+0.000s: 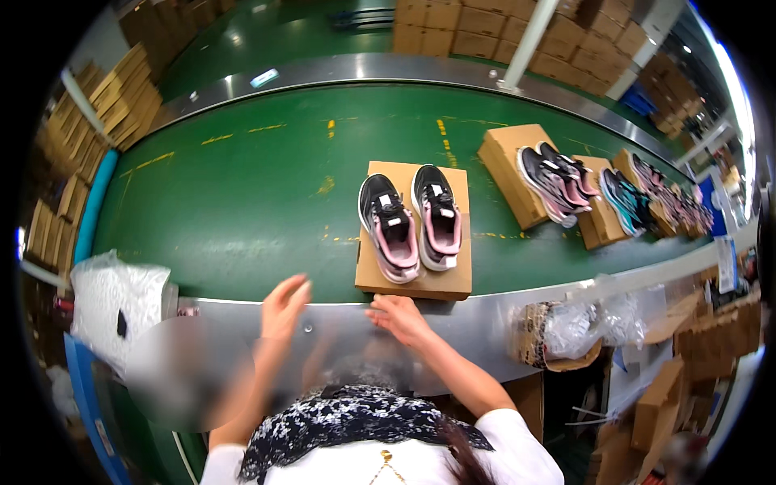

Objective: The person packs multiple pairs of sneakers into shoeboxes, lining the boxes with paper and placing the shoes inside before closing the lids and putting them onto a conveyor belt.

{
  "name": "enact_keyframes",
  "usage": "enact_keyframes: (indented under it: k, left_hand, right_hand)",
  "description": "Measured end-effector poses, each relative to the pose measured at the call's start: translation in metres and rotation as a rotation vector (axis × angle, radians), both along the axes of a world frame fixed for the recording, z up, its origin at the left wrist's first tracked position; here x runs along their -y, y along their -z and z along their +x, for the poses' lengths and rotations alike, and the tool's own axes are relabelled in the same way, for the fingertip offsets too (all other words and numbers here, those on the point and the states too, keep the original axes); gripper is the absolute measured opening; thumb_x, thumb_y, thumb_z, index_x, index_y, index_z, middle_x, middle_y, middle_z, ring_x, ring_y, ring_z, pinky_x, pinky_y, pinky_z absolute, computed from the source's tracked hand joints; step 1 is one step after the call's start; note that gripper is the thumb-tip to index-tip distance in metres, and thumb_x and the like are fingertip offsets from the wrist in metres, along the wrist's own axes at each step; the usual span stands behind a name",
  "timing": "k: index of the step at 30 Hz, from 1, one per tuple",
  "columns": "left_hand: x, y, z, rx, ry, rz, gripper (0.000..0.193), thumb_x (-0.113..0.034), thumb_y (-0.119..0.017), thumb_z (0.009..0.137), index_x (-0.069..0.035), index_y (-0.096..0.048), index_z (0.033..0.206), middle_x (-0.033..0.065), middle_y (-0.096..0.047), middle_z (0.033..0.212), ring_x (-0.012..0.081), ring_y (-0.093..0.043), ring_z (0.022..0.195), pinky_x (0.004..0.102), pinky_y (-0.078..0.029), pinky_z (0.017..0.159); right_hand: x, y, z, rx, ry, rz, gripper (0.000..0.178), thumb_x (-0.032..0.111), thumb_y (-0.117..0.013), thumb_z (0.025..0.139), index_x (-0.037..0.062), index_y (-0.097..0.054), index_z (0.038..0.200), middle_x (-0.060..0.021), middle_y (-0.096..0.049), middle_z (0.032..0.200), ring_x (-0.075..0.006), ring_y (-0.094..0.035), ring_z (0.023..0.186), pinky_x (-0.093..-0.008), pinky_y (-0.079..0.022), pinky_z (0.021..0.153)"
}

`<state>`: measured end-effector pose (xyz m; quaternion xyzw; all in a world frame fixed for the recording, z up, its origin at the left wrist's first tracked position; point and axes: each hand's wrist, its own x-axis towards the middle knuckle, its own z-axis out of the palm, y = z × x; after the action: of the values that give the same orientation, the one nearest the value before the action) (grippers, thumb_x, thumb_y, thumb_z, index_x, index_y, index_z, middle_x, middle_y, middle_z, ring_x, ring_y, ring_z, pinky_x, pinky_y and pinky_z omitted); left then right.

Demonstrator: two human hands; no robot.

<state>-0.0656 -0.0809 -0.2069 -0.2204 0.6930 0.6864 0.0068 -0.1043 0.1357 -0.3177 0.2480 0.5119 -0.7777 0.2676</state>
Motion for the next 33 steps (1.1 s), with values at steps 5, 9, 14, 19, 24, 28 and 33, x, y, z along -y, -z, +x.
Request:
enact_keyframes:
  k: [5, 9, 14, 19, 24, 28, 33]
  left_hand:
    - [-0.03, -0.018, -0.083, -0.621, 0.402, -0.771, 0.038, -0.015, -0.065, 0.075, -0.004, -0.056, 0.11, 0.0159, -0.048, 0.121, 0.0296, -0.045, 0.113, 0.0362, -0.038, 0.092]
    - [-0.03, -0.006, -0.102, -0.697, 0.479, -0.866, 0.03, -0.012, -0.063, 0.076, -0.007, -0.059, 0.105, 0.0161, -0.049, 0.119, 0.0327, -0.047, 0.11, 0.0369, -0.041, 0.089]
    - [-0.015, 0.006, -0.097, -0.741, 0.411, -0.912, 0.027, -0.013, -0.063, 0.076, -0.006, -0.06, 0.102, 0.015, -0.05, 0.118, 0.0314, -0.055, 0.099, 0.0353, -0.047, 0.081]
    - [-0.017, 0.008, -0.12, -0.693, 0.332, -0.922, 0.018, -0.012, -0.062, 0.076, -0.007, -0.063, 0.094, 0.0142, -0.059, 0.102, 0.0285, -0.06, 0.088, 0.0349, -0.05, 0.074]
    - [-0.009, -0.034, -0.179, -0.319, 0.315, -0.759, 0.023, -0.022, -0.056, 0.083, 0.0, -0.063, 0.089, 0.015, -0.063, 0.075, 0.0214, -0.064, 0.072, 0.029, -0.047, 0.062]
    - [-0.006, -0.038, -0.19, -0.375, 0.315, -0.699, 0.025, -0.023, -0.055, 0.083, -0.002, -0.063, 0.093, 0.0161, -0.064, 0.077, 0.0192, -0.063, 0.068, 0.029, -0.047, 0.061]
    - [-0.003, -0.027, -0.162, -0.452, 0.336, -0.786, 0.018, -0.014, -0.056, 0.082, 0.003, -0.06, 0.085, 0.0134, -0.062, 0.08, 0.0273, -0.06, 0.072, 0.0308, -0.047, 0.064]
  right_hand:
    - [-0.036, -0.148, -0.032, -1.184, -0.253, 0.574, 0.013, 0.008, -0.061, 0.078, -0.0001, -0.058, 0.089, -0.0109, -0.061, 0.088, -0.0236, -0.06, 0.079, -0.0308, -0.048, 0.068]
    - [-0.051, -0.145, -0.099, -1.643, -0.246, 1.077, 0.024, 0.007, -0.067, 0.072, 0.0011, -0.058, 0.093, -0.0129, -0.058, 0.105, -0.0283, -0.059, 0.086, -0.0305, -0.049, 0.072]
    - [-0.041, -0.11, -0.136, -1.642, -0.461, 1.029, 0.026, 0.011, -0.069, 0.069, 0.004, -0.057, 0.091, -0.0121, -0.057, 0.108, -0.0287, -0.059, 0.087, -0.0348, -0.05, 0.07]
    - [-0.025, -0.106, -0.157, -1.569, -0.366, 0.966, 0.017, 0.015, -0.067, 0.072, 0.0064, -0.06, 0.085, -0.0134, -0.062, 0.073, -0.0291, -0.061, 0.065, -0.0349, -0.049, 0.056]
    - [-0.017, -0.139, -0.208, -1.028, -0.525, 0.709, 0.017, 0.016, -0.064, 0.075, 0.0009, -0.065, 0.082, -0.0065, -0.064, 0.067, -0.0103, -0.056, 0.058, -0.0255, -0.044, 0.055]
    - [-0.019, -0.134, -0.225, -1.023, -0.56, 0.66, 0.019, 0.018, -0.064, 0.075, 0.0009, -0.065, 0.082, -0.0059, -0.064, 0.07, -0.011, -0.056, 0.059, -0.0259, -0.045, 0.057]
    - [-0.012, -0.139, -0.192, -1.057, -0.549, 0.784, 0.018, 0.018, -0.064, 0.075, 0.001, -0.064, 0.081, -0.0131, -0.064, 0.072, -0.0165, -0.06, 0.061, -0.0286, -0.046, 0.059]
